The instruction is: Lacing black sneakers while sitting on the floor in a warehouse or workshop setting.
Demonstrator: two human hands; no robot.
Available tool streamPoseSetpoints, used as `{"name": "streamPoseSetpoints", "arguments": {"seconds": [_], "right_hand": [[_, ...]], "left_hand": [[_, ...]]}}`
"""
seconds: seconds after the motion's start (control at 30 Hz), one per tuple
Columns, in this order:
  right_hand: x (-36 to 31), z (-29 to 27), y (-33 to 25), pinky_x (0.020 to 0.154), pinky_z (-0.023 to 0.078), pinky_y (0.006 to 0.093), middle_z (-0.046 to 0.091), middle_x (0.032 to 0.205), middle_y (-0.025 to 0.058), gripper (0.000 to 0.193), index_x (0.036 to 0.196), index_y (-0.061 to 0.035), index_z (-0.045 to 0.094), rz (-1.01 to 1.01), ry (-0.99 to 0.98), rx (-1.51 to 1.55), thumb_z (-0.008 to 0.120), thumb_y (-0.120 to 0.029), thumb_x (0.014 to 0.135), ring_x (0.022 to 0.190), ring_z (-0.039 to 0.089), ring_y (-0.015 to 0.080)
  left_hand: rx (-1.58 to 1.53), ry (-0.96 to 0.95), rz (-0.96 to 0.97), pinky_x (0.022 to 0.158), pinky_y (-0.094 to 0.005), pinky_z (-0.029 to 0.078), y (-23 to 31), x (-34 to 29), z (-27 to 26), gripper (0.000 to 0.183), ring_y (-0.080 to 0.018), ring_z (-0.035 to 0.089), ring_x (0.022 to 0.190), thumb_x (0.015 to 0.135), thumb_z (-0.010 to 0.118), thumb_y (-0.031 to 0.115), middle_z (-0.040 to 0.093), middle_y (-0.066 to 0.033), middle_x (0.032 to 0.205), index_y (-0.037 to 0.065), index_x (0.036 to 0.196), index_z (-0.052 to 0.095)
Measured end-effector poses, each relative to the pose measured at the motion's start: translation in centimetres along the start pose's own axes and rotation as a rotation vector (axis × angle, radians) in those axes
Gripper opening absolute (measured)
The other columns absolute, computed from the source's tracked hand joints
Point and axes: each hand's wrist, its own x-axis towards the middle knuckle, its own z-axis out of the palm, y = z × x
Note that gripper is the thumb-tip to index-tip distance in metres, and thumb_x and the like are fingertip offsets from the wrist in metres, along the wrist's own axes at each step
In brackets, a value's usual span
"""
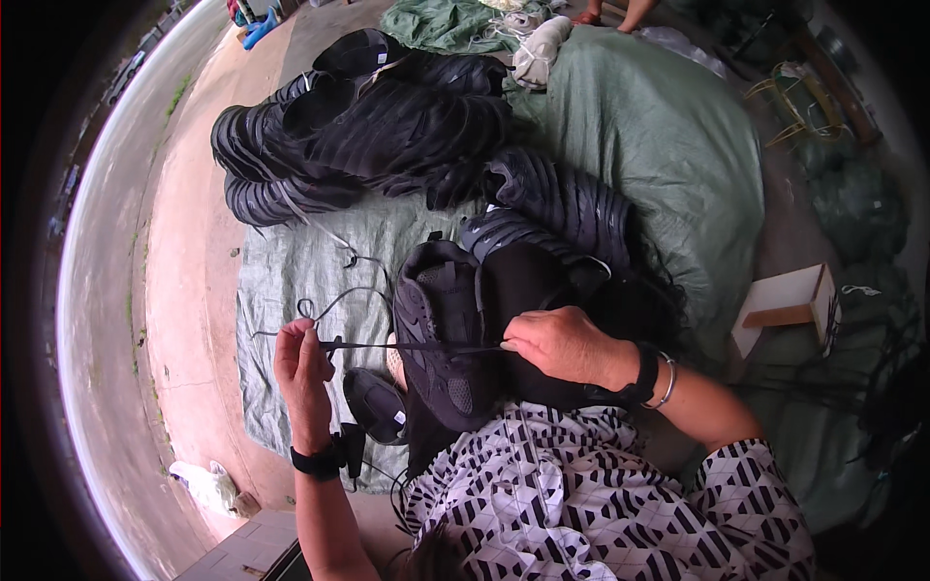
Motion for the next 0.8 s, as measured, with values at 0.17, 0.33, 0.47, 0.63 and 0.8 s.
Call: {"name": "streamPoseSetpoints", "arguments": {"seconds": [0.17,0.33,0.47,0.63,0.8], "right_hand": [[-4.8,-2.9,3.9,0.047,0.039,0.0192,0.061,0.066,0.0011,0.016,0.086,0.0026,0.065,0.673,-0.052,0.635,0.058,-0.012,0.088,0.050,0.048,0.0031],[-5.9,-4.5,4.8,0.049,0.048,0.0286,0.062,0.065,0.0090,0.009,0.087,-0.0005,0.060,0.445,0.184,-0.158,0.055,-0.008,0.086,0.051,0.060,0.0151],[-2.4,-2.7,2.0,0.053,0.048,0.0262,0.065,0.072,0.0097,0.008,0.094,-0.0015,0.056,0.393,0.394,0.437,0.055,-0.003,0.086,0.055,0.061,0.0157],[0.8,0.6,-0.2,0.061,0.050,0.0365,0.062,0.072,0.0112,0.010,0.080,-0.0039,0.053,0.122,0.149,0.133,0.062,-0.008,0.081,0.070,0.063,0.0303],[1.4,2.1,-0.1,0.059,0.050,0.0375,0.062,0.071,0.0111,0.011,0.078,-0.0034,0.053,0.104,0.097,0.024,0.062,-0.009,0.081,0.068,0.063,0.0299]], "left_hand": [[0.416,-0.075,0.064,0.053,-0.0198,0.033,-2.8,-1.0,-1.1,0.013,-0.0034,0.041,0.059,0.094,0.050,0.011,0.050,0.0038,0.070,0.004,0.102,0.056],[0.799,-0.200,0.100,0.067,-0.0239,0.046,-4.5,-2.0,-0.3,0.025,-0.0114,0.060,0.072,0.092,0.044,0.004,0.068,-0.0115,0.091,0.003,0.114,0.056],[0.412,-0.137,0.223,0.073,-0.0238,0.047,-2.6,-2.4,3.2,0.031,-0.0138,0.063,0.080,0.091,0.047,-0.002,0.067,-0.0096,0.094,0.003,0.122,0.049],[0.094,-0.195,0.023,0.073,-0.0223,0.045,-1.3,-4.1,7.0,0.012,-0.0099,0.058,0.078,0.094,0.052,0.007,0.062,-0.0046,0.086,-0.002,0.099,0.058],[0.229,-0.261,-0.158,0.068,-0.0193,0.040,-1.6,-4.9,6.7,0.012,-0.0052,0.048,0.071,0.093,0.056,0.012,0.059,0.0007,0.083,0.001,0.091,0.060]]}}
